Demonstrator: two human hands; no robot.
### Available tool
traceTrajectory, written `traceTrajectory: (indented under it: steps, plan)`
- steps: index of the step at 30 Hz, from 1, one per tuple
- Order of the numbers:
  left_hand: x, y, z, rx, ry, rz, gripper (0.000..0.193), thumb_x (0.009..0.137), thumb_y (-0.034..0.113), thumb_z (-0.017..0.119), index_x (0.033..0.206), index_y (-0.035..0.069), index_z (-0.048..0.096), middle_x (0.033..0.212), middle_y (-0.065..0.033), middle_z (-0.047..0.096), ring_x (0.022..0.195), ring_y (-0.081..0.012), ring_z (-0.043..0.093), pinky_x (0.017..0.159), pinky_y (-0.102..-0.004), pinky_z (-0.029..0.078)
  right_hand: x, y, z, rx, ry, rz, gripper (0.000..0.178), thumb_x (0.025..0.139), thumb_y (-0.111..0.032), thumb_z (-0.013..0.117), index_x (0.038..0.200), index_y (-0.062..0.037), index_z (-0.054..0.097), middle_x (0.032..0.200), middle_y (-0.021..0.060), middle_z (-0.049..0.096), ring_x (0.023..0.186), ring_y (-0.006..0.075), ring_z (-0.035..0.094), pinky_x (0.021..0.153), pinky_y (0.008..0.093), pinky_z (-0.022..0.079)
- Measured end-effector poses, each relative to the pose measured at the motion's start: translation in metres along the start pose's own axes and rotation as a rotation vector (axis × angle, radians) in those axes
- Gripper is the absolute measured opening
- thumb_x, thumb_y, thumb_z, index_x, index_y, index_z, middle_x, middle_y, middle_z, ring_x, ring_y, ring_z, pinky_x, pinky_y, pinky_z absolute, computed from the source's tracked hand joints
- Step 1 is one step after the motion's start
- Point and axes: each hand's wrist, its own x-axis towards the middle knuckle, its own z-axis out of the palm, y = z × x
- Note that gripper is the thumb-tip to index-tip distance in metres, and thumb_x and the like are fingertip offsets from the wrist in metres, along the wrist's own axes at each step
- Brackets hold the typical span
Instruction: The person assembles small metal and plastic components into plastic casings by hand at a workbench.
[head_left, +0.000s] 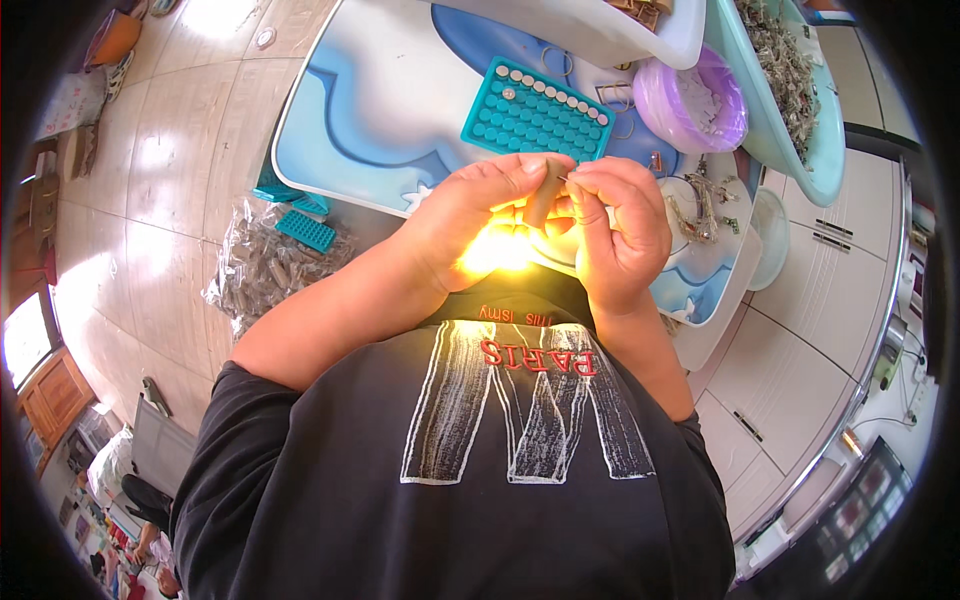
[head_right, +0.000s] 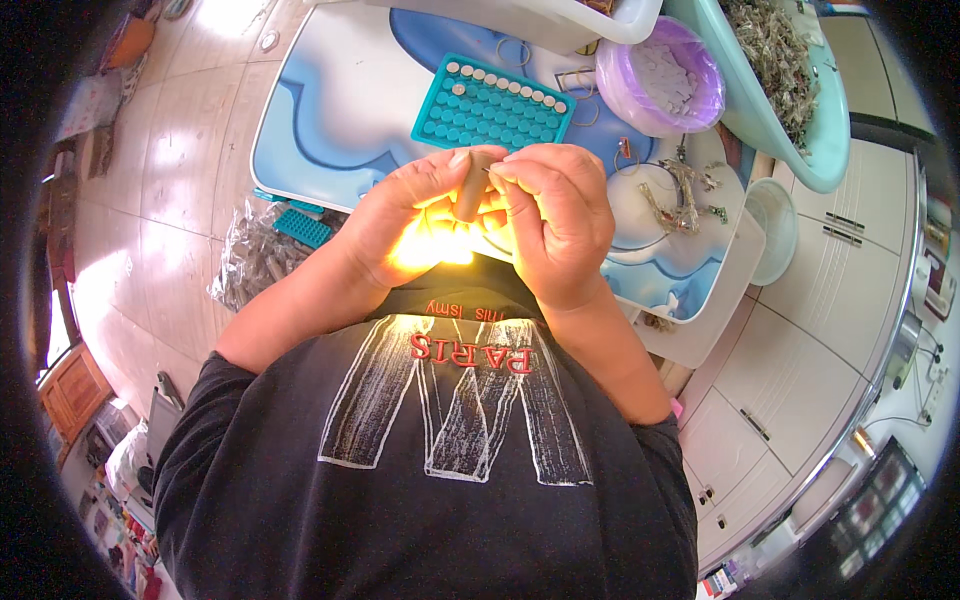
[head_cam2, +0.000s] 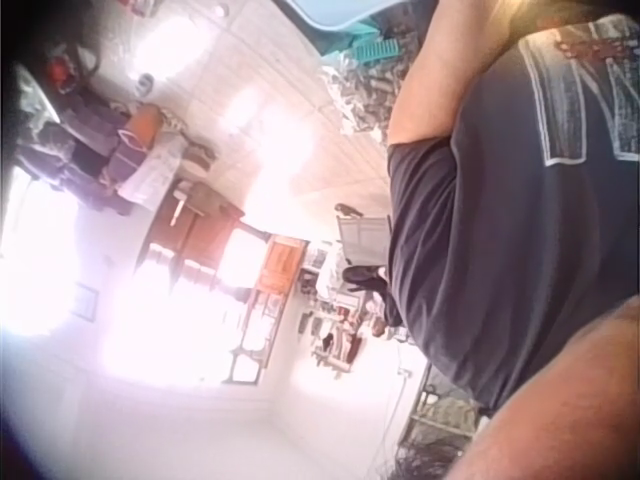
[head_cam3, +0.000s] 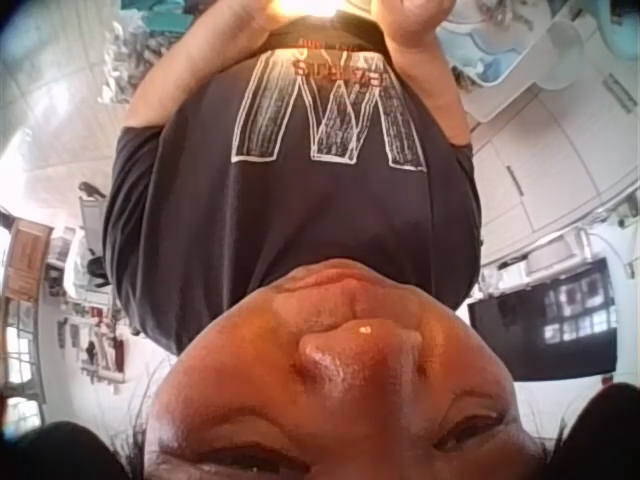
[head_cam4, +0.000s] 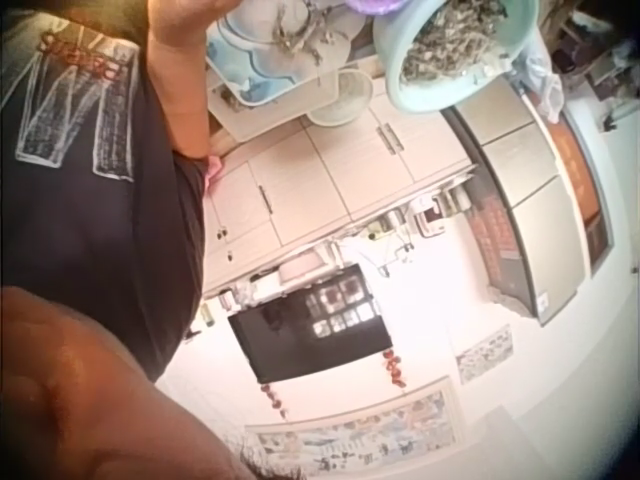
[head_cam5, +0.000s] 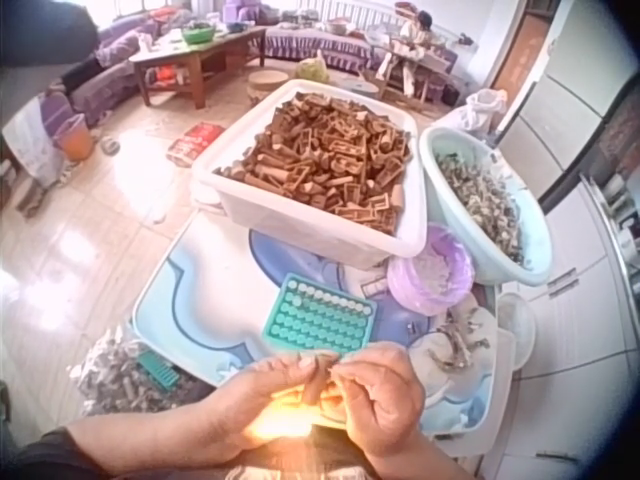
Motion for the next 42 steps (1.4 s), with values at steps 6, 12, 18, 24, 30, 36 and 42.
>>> traceTrajectory:
  steps: [6,12,18,24,30,36,42]
  plan:
    - [-0.001,-0.001,0.002,0.046,-0.055,0.027,0.028,0.094,0.028,0.050,0.094,0.001,0.060,0.082,-0.0009,0.056,0.081,-0.0116,0.055,0.078,-0.0258,0.046,0.000,-0.001,0.003,0.060,0.042,0.033,0.013,0.074,0.005,0.067,0.084,-0.0018,0.061,0.081,0.0093,0.061,0.075,0.0243,0.059,0.068,0.0327,0.048]
    - [-0.001,-0.004,-0.002,0.077,-0.103,0.028,0.034,0.095,0.028,0.050,0.114,0.001,0.056,0.087,-0.0005,0.057,0.087,-0.0107,0.058,0.089,-0.0281,0.047,0.000,0.001,0.002,-0.012,0.023,-0.047,0.012,0.075,0.002,0.067,0.083,-0.0021,0.059,0.081,0.0099,0.061,0.075,0.0263,0.058,0.070,0.0357,0.048]
    - [-0.005,-0.003,0.010,0.076,0.016,0.024,0.033,0.095,0.027,0.049,0.115,0.000,0.054,0.090,-0.0018,0.058,0.089,-0.0121,0.059,0.092,-0.0296,0.047,-0.001,0.005,0.005,-0.080,0.026,-0.131,0.010,0.077,-0.001,0.066,0.082,-0.0021,0.058,0.081,0.0094,0.061,0.076,0.0274,0.058,0.073,0.0382,0.049]
    - [-0.003,-0.003,0.008,0.062,-0.093,0.039,0.030,0.096,0.026,0.049,0.110,0.001,0.055,0.086,-0.0014,0.058,0.083,-0.0119,0.058,0.089,-0.0298,0.047,-0.006,0.003,0.005,-0.062,0.056,-0.115,0.010,0.078,-0.001,0.065,0.083,-0.0019,0.057,0.085,0.0096,0.061,0.079,0.0276,0.059,0.077,0.0401,0.051]
    - [-0.006,-0.001,0.008,0.152,-0.057,0.039,0.028,0.096,0.026,0.049,0.109,0.002,0.056,0.086,-0.0012,0.058,0.082,-0.0110,0.057,0.083,-0.0268,0.048,-0.004,0.004,0.006,-0.068,0.069,-0.102,0.009,0.078,-0.002,0.065,0.084,-0.0016,0.058,0.085,0.0099,0.061,0.080,0.0282,0.060,0.077,0.0393,0.051]
    - [-0.003,-0.003,0.003,0.096,0.086,0.037,0.028,0.096,0.024,0.049,0.111,0.001,0.056,0.085,-0.0009,0.058,0.084,-0.0103,0.058,0.085,-0.0273,0.048,-0.004,0.001,0.005,-0.051,0.026,-0.066,0.009,0.077,-0.003,0.067,0.082,-0.0021,0.059,0.080,0.0102,0.061,0.077,0.0281,0.060,0.075,0.0386,0.050]
    - [-0.006,-0.001,-0.001,0.166,0.059,0.049,0.026,0.096,0.021,0.049,0.111,0.000,0.056,0.089,-0.0027,0.060,0.086,-0.0111,0.059,0.090,-0.0298,0.047,-0.003,0.003,-0.001,-0.058,-0.084,-0.053,0.014,0.076,-0.006,0.069,0.084,-0.0028,0.059,0.085,0.0102,0.061,0.080,0.0277,0.059,0.074,0.0362,0.048]
